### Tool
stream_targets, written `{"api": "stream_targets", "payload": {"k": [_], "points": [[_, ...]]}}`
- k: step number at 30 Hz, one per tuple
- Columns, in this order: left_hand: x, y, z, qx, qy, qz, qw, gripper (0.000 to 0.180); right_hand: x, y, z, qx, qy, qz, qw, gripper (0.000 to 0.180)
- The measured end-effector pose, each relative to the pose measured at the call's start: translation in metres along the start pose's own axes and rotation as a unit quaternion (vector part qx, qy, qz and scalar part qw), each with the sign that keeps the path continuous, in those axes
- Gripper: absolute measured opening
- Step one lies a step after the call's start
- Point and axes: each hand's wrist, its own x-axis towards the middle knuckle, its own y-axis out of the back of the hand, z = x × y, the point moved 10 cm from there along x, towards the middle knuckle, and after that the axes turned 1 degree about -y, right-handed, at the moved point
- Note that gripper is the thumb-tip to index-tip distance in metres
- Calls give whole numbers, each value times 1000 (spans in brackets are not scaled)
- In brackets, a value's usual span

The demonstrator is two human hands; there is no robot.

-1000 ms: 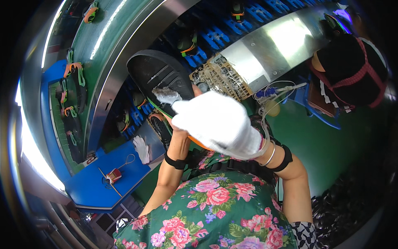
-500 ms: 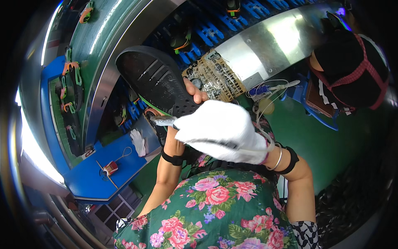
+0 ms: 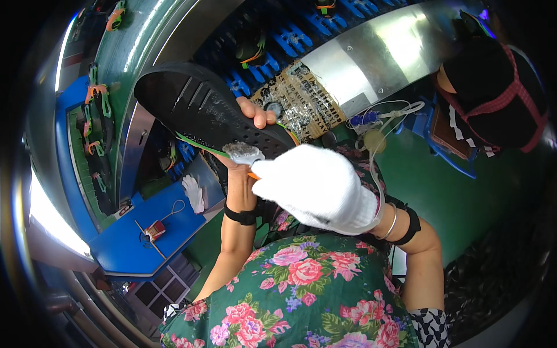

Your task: Applying adhesive or primer to the bottom of shoe soles using a brush.

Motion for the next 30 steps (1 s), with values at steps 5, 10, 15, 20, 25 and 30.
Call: {"api": "stream_targets", "payload": {"k": [5, 10, 15, 20, 25, 30], "points": [[-5, 7, 5, 12, -12, 26, 1000, 62, 4, 2, 14, 102, -73, -9, 992, 27], [-3, 16, 9, 16, 13, 34, 999, 63, 1, 4, 4, 31, -12, -2, 999, 30], [-7, 20, 9, -8, 14, 24, 1000, 67, 0, -3, 19, 117, -88, -7, 989, 27], [0, 12, 12, 24, 34, -4, 999, 67, 1, -3, 10, 55, -35, -7, 998, 27], [-1, 17, 14, 35, 38, 12, 999, 65, 1, -1, 28, 116, -109, 10, 987, 25], [3, 15, 16, 27, 28, 23, 999, 65, 2, 1, 20, 55, -73, 15, 996, 21]]}}
